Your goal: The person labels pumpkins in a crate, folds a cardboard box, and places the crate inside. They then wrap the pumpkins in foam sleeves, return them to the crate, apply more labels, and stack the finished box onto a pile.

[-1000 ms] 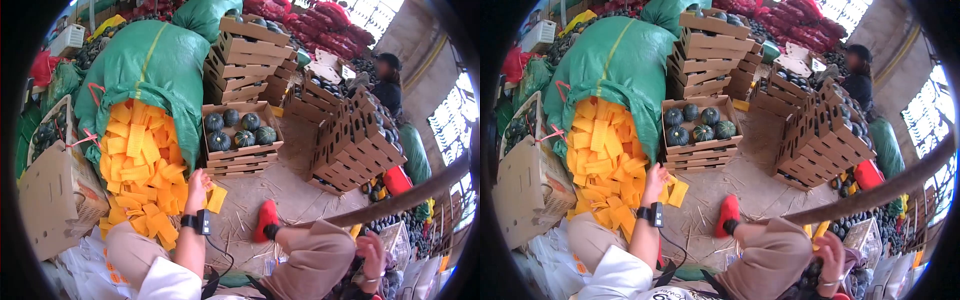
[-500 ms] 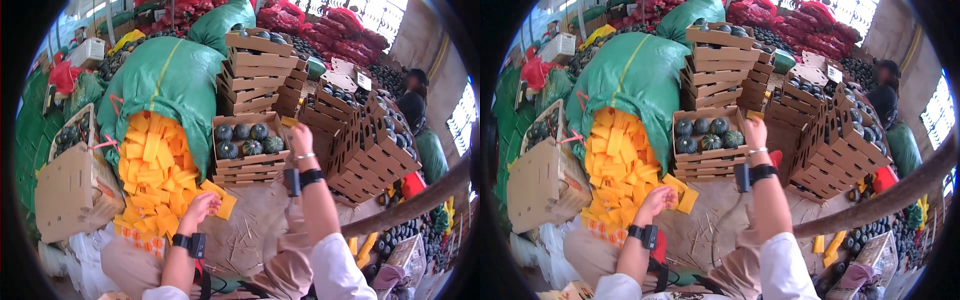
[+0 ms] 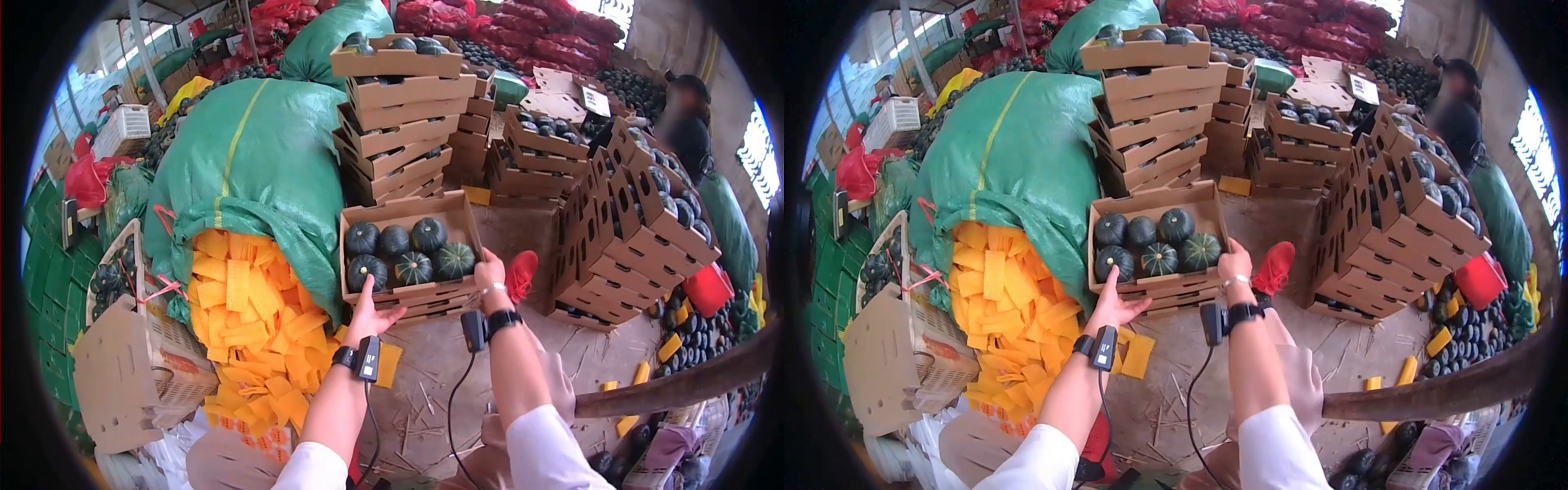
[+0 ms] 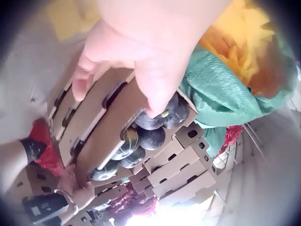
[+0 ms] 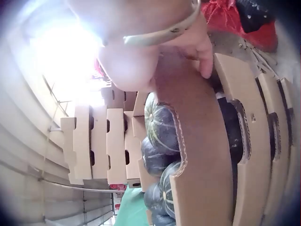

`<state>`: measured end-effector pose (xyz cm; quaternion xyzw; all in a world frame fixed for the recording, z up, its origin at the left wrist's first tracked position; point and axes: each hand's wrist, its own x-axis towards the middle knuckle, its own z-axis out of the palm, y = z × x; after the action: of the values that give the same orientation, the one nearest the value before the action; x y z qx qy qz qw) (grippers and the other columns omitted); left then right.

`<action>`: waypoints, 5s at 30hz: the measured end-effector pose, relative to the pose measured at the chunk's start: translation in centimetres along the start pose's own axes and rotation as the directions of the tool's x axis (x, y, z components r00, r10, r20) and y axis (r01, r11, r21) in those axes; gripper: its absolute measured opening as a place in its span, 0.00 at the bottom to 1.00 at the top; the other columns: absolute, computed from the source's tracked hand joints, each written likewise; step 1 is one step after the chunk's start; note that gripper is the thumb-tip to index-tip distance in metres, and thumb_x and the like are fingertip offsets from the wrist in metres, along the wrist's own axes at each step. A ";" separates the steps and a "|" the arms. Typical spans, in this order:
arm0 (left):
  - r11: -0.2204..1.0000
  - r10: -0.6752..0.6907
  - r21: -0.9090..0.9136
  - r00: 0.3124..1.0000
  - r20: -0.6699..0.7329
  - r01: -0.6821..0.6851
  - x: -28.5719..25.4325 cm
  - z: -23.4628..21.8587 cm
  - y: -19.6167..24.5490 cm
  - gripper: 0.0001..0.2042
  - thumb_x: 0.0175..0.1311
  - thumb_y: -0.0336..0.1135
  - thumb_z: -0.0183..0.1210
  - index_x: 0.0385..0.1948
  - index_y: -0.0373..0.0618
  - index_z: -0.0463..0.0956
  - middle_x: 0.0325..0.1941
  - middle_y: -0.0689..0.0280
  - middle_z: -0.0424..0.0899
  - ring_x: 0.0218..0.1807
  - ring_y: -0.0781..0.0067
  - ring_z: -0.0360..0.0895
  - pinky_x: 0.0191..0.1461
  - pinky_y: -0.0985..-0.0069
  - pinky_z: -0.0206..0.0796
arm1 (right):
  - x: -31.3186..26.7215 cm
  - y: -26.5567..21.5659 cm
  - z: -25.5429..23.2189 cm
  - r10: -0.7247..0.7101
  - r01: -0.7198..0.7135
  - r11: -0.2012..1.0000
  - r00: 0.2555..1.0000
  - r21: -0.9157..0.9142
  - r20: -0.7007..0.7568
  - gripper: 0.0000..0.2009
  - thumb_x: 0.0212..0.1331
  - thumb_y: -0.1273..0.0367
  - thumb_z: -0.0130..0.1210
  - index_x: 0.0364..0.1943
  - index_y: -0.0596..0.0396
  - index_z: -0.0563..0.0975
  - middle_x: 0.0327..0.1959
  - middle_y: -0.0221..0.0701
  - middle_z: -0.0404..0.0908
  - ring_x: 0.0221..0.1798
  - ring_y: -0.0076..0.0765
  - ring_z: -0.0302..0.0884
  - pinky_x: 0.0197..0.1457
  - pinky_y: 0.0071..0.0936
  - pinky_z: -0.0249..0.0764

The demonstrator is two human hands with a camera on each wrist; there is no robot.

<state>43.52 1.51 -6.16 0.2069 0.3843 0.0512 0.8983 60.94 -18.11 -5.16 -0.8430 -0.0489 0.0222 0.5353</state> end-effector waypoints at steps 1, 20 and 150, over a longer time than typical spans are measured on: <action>0.998 0.065 0.011 0.998 -0.023 -0.065 -0.9 0.6 -0.2 0.38 0.51 0.46 0.62 0.57 0.33 0.50 0.52 0.41 0.60 0.45 0.45 0.69 0.50 0.50 0.68 | -1.9 -0.4 -0.5 -0.033 0.036 0.997 0.999 0.063 -0.036 0.25 0.42 0.77 0.40 0.50 0.51 0.74 0.40 0.43 0.80 0.45 0.42 0.77 0.50 0.32 0.69; 0.816 -0.473 -0.305 0.871 0.135 0.491 -11.2 -14.7 -22.4 0.18 0.58 0.34 0.42 0.46 0.29 0.65 0.49 0.46 0.70 0.54 0.46 0.68 0.60 0.51 0.61 | -33.3 -7.3 -12.0 -0.258 0.337 0.721 0.941 -0.606 0.217 0.28 0.40 0.77 0.48 0.53 0.58 0.65 0.45 0.50 0.66 0.44 0.58 0.69 0.45 0.44 0.70; 0.997 -0.003 0.071 0.965 0.261 -0.017 -24.4 -20.3 -8.1 0.27 0.53 0.25 0.58 0.56 0.43 0.59 0.52 0.65 0.71 0.53 0.69 0.71 0.56 0.70 0.64 | -35.6 0.4 5.8 -0.087 0.080 0.996 0.925 0.036 0.371 0.11 0.60 0.65 0.48 0.33 0.60 0.75 0.24 0.46 0.76 0.27 0.48 0.75 0.32 0.36 0.71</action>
<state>11.45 -5.27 -5.69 0.2457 0.2634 0.0126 0.9328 25.01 -16.81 -8.52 -0.8153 -0.1851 0.1593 0.5251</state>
